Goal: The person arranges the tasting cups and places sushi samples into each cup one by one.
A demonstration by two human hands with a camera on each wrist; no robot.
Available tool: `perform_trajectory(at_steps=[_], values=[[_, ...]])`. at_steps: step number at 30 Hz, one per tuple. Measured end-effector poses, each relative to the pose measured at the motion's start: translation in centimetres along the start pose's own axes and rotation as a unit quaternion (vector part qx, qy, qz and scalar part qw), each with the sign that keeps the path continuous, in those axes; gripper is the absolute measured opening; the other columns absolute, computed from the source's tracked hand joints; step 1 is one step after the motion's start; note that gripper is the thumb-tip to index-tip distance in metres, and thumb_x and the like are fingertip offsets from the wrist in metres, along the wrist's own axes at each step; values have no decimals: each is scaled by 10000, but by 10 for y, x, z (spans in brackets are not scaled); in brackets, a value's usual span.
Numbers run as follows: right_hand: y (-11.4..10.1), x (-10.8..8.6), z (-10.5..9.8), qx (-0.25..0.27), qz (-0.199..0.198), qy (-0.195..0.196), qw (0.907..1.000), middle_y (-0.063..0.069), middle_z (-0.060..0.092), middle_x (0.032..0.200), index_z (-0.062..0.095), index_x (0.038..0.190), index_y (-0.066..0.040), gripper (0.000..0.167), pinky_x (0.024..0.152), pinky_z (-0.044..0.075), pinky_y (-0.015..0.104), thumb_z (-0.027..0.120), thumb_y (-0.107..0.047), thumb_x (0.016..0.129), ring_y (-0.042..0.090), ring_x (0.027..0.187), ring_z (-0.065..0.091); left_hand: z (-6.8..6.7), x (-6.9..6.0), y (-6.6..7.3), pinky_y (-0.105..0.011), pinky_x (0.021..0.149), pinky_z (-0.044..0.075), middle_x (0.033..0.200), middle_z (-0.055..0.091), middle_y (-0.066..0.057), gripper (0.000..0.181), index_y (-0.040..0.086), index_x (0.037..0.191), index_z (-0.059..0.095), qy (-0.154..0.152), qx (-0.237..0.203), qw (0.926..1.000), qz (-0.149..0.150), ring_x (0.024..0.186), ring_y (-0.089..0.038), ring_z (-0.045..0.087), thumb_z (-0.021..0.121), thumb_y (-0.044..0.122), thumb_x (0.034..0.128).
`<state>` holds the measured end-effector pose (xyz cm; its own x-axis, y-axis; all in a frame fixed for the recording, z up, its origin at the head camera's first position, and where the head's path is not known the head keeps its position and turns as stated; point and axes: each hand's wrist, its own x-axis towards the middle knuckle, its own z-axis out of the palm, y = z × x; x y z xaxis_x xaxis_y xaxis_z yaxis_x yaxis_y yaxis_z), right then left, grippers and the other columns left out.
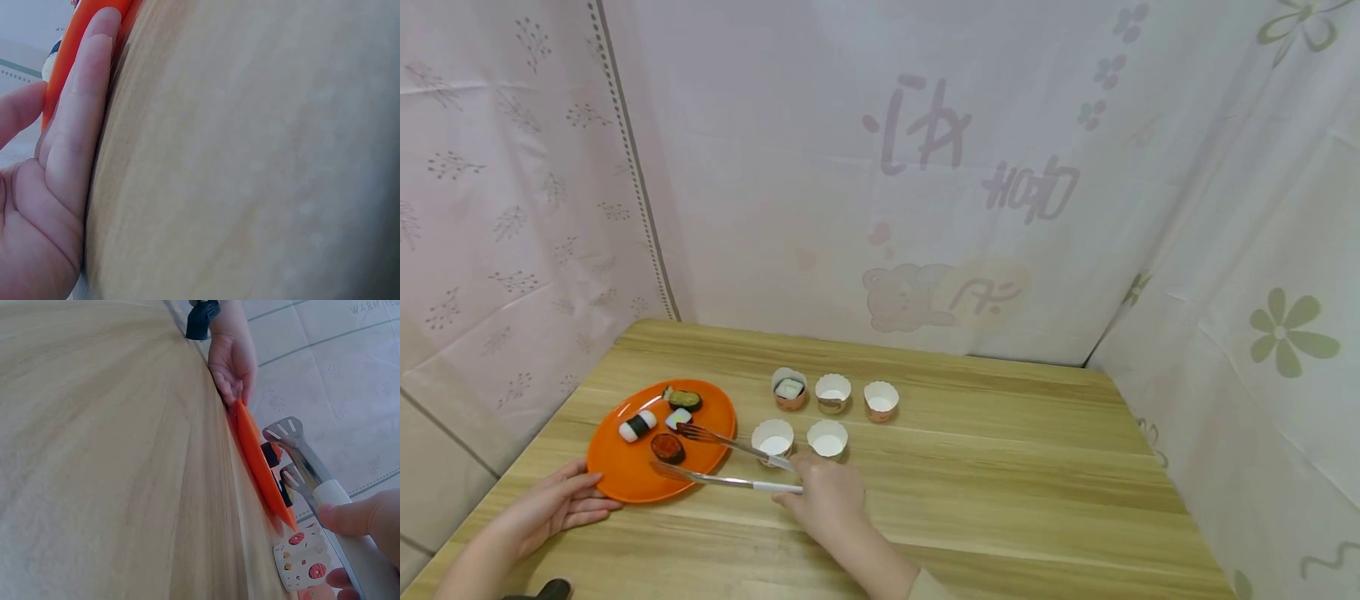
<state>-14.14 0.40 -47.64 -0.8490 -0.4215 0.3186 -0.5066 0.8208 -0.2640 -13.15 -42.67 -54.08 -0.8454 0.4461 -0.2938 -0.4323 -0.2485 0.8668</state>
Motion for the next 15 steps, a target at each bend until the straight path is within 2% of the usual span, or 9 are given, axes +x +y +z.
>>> perform_trajectory(at_steps=[3, 5, 8, 9, 11, 15], values=[[-1, 0, 4, -118, 39, -84, 9999, -27, 708, 1011, 720, 1110, -203, 510, 402, 334, 167, 799, -503, 706, 73, 595, 603, 0, 0, -1, -473, 940, 476, 1121, 637, -219, 200, 158, 1253, 371, 9, 24, 10000, 13, 1059, -342, 621, 299, 129, 1069], [-3, 0, 7, -166, 119, -145, 9997, -15, 706, 1024, 711, 1142, -214, 536, 410, 348, 185, 792, -517, 707, 95, 585, 604, 1, 1, 0, -474, 940, 476, 1119, 638, -218, 279, 75, 1341, 302, 66, 122, 9999, -10, 1057, -341, 622, 306, 133, 1068], [-5, 0, 10, -213, 211, -188, 9994, -13, 707, 1011, 706, 1158, -225, 551, 411, 364, 205, 786, -533, 708, 118, 613, 623, 4, 1, 1, -472, 938, 478, 1111, 643, -212, 546, -97, 1437, -11, 165, 345, 9993, -55, 1049, -333, 628, 312, 142, 1067], [-6, 1, 11, -228, 225, -193, 9993, -13, 708, 1006, 706, 1158, -226, 551, 405, 370, 208, 786, -535, 709, 126, 631, 633, 5, 1, 2, -472, 937, 479, 1108, 645, -210, 631, -131, 1412, -138, 190, 417, 9989, -69, 1047, -330, 629, 312, 145, 1067], [-8, 2, 13, -226, 244, -190, 9993, -16, 711, 992, 709, 1153, -224, 548, 400, 384, 210, 788, -535, 709, 138, 686, 655, 6, 1, 3, -470, 937, 479, 1105, 648, -207, 726, -134, 1349, -298, 204, 496, 9985, -84, 1043, -326, 632, 309, 148, 1067], [-11, 3, 13, -245, 234, -142, 9993, -24, 715, 967, 719, 1130, -209, 537, 409, 408, 223, 793, -531, 707, 135, 704, 658, 5, 1, 3, -466, 936, 482, 1101, 649, -207, 730, -134, 1341, -310, 223, 531, 9983, -73, 1039, -324, 634, 306, 147, 1067]])
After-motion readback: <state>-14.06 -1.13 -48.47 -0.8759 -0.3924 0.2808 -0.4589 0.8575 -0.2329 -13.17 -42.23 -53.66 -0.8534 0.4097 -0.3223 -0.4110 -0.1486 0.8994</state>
